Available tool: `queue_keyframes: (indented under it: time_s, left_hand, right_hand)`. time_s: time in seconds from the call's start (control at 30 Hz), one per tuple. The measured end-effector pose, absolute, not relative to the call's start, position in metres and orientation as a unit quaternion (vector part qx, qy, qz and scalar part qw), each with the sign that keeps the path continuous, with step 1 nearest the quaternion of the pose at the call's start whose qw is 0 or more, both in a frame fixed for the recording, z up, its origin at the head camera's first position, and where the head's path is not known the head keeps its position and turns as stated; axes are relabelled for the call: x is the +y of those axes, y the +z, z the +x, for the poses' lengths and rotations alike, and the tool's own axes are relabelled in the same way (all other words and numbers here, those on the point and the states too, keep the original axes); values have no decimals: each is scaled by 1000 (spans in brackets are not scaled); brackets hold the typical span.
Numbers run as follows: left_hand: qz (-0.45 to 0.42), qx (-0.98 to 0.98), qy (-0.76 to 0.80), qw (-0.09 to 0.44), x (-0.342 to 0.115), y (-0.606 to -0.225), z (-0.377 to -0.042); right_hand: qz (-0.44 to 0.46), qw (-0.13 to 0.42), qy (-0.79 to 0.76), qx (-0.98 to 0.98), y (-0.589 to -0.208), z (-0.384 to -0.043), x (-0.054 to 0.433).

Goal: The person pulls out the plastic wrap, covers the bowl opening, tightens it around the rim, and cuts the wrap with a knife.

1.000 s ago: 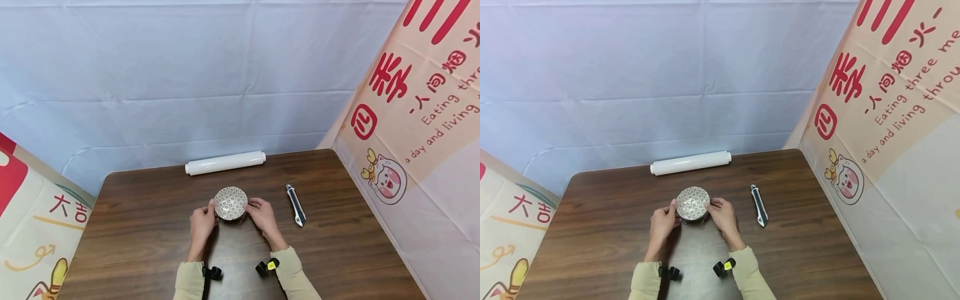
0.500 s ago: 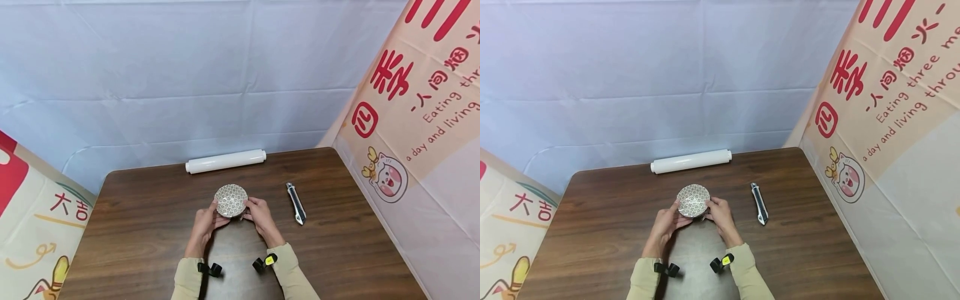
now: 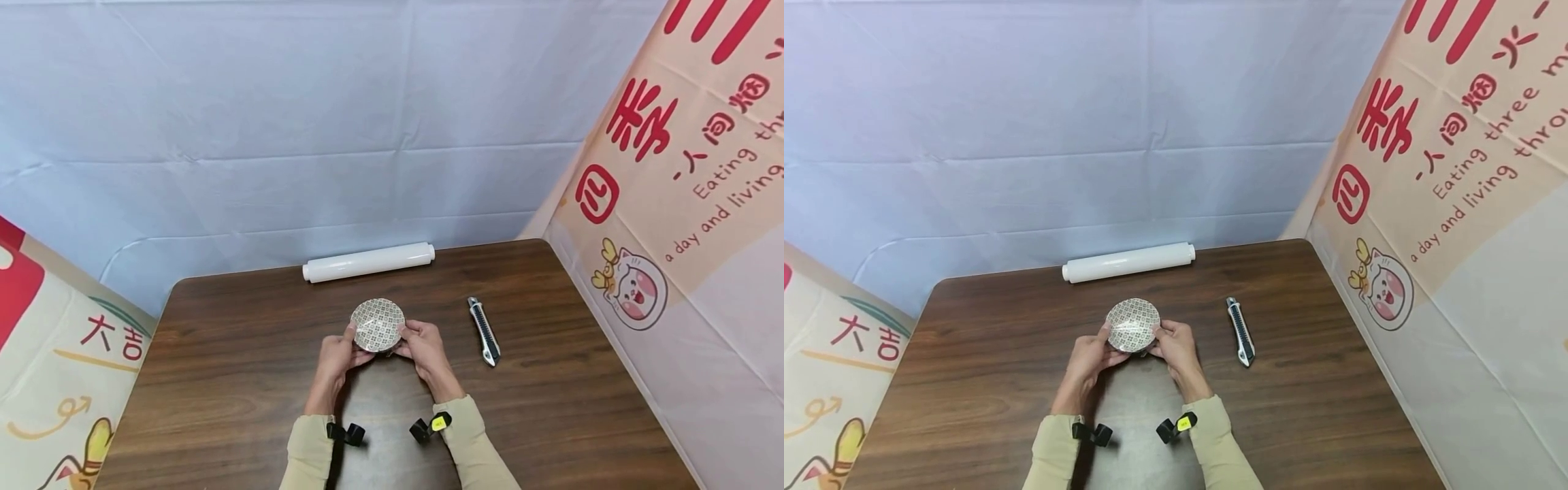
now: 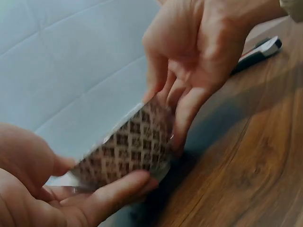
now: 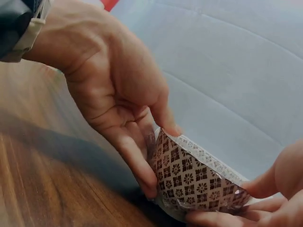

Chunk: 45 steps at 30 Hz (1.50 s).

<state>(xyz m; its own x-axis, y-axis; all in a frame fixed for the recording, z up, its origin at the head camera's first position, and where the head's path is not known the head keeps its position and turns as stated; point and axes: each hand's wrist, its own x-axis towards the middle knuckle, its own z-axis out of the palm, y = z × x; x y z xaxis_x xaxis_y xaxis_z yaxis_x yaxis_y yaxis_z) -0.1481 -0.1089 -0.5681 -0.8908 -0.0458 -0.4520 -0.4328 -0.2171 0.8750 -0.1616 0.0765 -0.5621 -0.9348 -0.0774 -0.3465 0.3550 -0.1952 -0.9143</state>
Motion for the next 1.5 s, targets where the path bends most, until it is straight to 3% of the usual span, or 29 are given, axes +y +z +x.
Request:
queue_keyframes:
  time_s: [0.33, 0.6, 0.9, 1.07, 1.5]
  left_hand:
    - [-192, 628, 741, 139, -115, -573, -146]
    - [-196, 646, 725, 139, -113, -576, -145]
    - [-198, 711, 670, 74, -106, -573, -148]
    - [-205, 725, 655, 49, -104, -574, -150]
    - [-194, 635, 742, 97, -106, -567, -158]
  right_hand:
    - [117, 119, -713, 681, -563, -166, 82]
    - [87, 163, -700, 690, -567, -174, 82]
    - [91, 117, -638, 756, -566, -183, 83]
    - [76, 129, -621, 769, -568, -188, 83]
    - [65, 168, -697, 694, -567, -194, 86]
